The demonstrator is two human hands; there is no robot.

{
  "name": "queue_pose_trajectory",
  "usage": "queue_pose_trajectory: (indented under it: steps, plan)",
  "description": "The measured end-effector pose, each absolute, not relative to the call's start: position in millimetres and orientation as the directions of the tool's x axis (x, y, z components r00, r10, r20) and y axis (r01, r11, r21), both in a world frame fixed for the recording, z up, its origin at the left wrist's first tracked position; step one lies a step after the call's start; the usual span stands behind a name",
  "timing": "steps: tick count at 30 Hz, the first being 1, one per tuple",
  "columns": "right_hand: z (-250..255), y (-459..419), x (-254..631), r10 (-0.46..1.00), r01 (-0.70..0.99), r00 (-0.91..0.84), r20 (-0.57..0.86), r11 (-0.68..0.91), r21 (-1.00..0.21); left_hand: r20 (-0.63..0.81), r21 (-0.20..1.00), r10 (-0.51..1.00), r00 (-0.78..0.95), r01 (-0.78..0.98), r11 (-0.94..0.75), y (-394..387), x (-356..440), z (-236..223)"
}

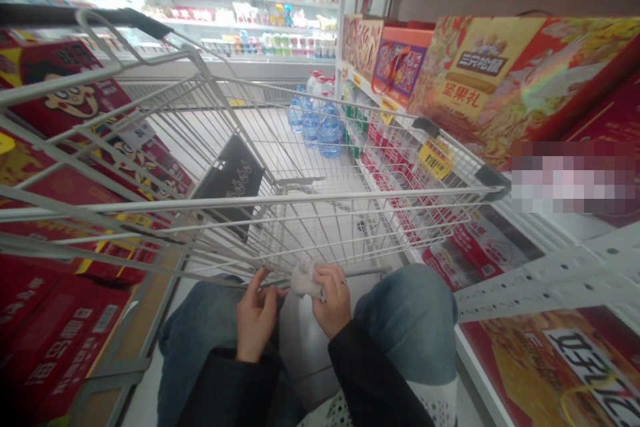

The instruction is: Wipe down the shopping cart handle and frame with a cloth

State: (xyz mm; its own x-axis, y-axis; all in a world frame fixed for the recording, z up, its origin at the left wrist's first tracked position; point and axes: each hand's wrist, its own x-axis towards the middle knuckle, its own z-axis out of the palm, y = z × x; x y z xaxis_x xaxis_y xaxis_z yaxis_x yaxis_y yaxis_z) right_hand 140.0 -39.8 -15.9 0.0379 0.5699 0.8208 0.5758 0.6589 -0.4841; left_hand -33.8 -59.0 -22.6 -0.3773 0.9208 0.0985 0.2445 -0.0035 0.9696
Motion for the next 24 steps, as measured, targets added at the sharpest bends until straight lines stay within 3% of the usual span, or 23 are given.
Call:
queue_pose_trajectory:
  steps: [7,15,21,24]
  plan:
    - [2.9,-36.9,142.1,0.578,0.54,0.018,0.816,0.681,-0.495,0.094,0.972,0.924,-0.372,0.236,-0.004,-59.2,-31.9,-25.4]
    - [-14.9,-30.0,149.6,0.543,0.53,-0.007,0.84,0.714,-0.457,0.209,0.927,0.865,-0.457,0.373,-0.026,-64.3,-26.4,-21.8]
    - [-11.4,-31.5,154.7,0.557,0.528,0.007,0.83,0.703,-0.476,0.253,0.897,0.922,-0.294,0.428,-0.109,-63.2,-19.2,-27.0]
    - [-15.4,-30.0,154.5,0.569,0.529,0.03,0.822,0.688,-0.496,0.191,0.923,0.957,-0.218,0.373,-0.099,-59.5,-16.0,-31.3]
